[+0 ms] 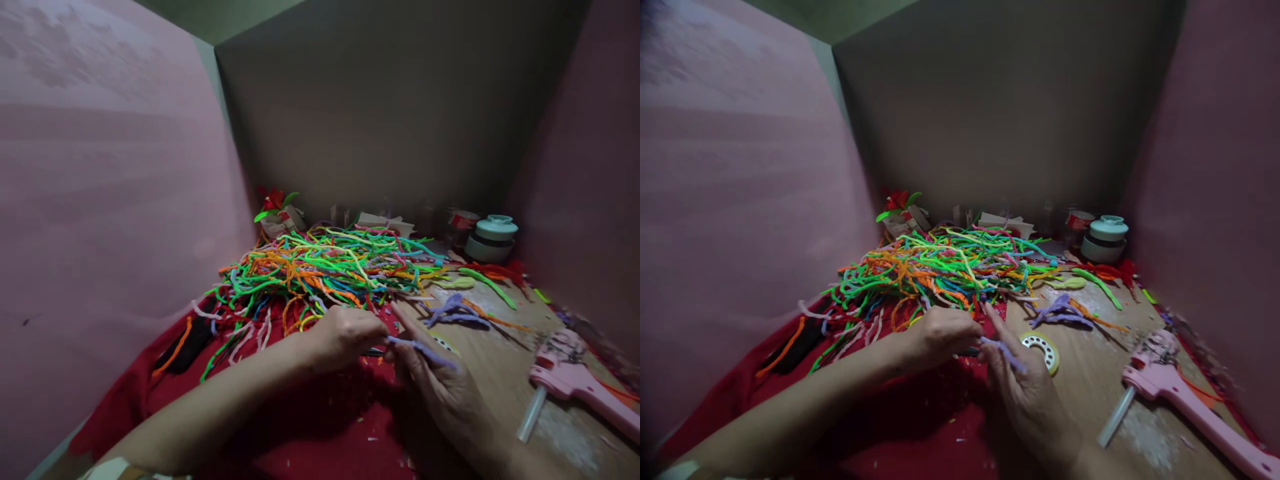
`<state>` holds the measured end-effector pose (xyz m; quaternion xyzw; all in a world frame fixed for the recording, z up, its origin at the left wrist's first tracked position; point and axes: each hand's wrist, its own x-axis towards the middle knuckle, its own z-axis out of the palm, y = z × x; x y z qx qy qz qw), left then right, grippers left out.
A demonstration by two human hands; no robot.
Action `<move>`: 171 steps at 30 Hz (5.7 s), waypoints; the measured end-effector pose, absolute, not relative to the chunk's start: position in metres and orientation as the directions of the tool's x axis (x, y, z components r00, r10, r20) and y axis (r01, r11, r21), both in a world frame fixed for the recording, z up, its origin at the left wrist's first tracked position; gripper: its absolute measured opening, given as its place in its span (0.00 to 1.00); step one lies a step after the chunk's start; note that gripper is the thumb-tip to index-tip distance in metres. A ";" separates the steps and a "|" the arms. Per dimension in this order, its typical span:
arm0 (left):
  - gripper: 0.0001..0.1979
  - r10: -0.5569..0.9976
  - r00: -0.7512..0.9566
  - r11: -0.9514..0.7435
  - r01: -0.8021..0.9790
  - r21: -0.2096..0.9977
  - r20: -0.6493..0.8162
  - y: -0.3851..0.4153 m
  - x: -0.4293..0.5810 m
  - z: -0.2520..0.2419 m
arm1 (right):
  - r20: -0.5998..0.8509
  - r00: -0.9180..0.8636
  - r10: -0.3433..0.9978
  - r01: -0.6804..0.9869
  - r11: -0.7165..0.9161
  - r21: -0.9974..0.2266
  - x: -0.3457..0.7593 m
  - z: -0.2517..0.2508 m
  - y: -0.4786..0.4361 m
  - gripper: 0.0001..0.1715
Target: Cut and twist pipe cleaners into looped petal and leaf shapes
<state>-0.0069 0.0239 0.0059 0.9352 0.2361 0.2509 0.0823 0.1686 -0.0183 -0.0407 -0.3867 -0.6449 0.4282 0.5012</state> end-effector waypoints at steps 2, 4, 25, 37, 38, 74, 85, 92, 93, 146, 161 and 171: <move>0.12 0.452 0.760 -0.888 0.436 0.150 0.467 0.021 -0.004 -0.002 | 0.279 -0.160 0.947 0.027 0.286 -0.958 0.171 -0.037 -0.017 0.21; 0.12 0.448 0.754 -0.874 0.482 0.059 0.480 0.020 -0.008 0.000 | 0.182 -0.150 0.972 -0.089 0.170 -0.981 0.173 -0.031 -0.015 0.20; 0.12 0.917 0.302 -0.389 0.532 0.752 0.261 0.030 -0.062 0.016 | -0.031 -0.110 0.993 -0.698 -0.099 -0.709 0.204 -0.003 0.019 0.21; 0.14 0.717 0.694 -0.547 0.509 0.665 0.058 0.019 -0.060 0.020 | -0.185 0.047 0.982 -0.760 -0.085 -0.644 0.219 0.003 0.031 0.23; 0.14 0.714 0.699 -0.531 0.508 0.678 0.035 0.019 -0.060 0.020 | -0.198 0.054 0.979 -0.768 -0.086 -0.635 0.218 0.005 0.030 0.24; 0.21 0.999 0.048 0.030 -0.847 0.530 0.021 0.033 -0.063 0.026 | -0.073 -0.236 0.969 -0.818 -0.239 -0.523 0.194 -0.009 0.013 0.11; 0.18 0.998 -0.056 -0.047 -0.762 0.646 0.007 0.035 -0.062 0.022 | -0.125 -0.295 0.947 -0.738 -0.309 -0.600 0.207 -0.007 0.014 0.20; 0.14 0.999 -0.036 -0.025 -0.800 0.599 -0.006 0.037 -0.056 0.022 | -0.111 -0.225 0.968 -0.772 -0.247 -0.585 0.203 0.001 0.014 0.19; 0.14 0.999 -0.045 -0.024 -0.799 0.600 -0.019 0.037 -0.052 0.023 | -0.112 -0.220 0.969 -0.784 -0.244 -0.570 0.203 0.001 0.014 0.19; 0.18 0.916 0.397 0.131 -0.141 0.981 -0.065 0.015 0.036 0.005 | -0.009 -0.340 0.940 -0.103 -0.047 -0.994 0.179 -0.007 -0.008 0.18; 0.09 0.907 0.406 0.252 -0.311 0.916 -0.112 0.021 0.025 0.006 | -0.099 -0.543 0.834 -0.503 -0.417 -0.757 0.185 -0.031 0.006 0.09; 0.10 0.891 0.438 0.275 -0.318 0.907 -0.117 0.019 0.026 0.002 | -0.169 -0.590 0.789 -0.517 -0.530 -0.672 0.180 -0.033 0.001 0.10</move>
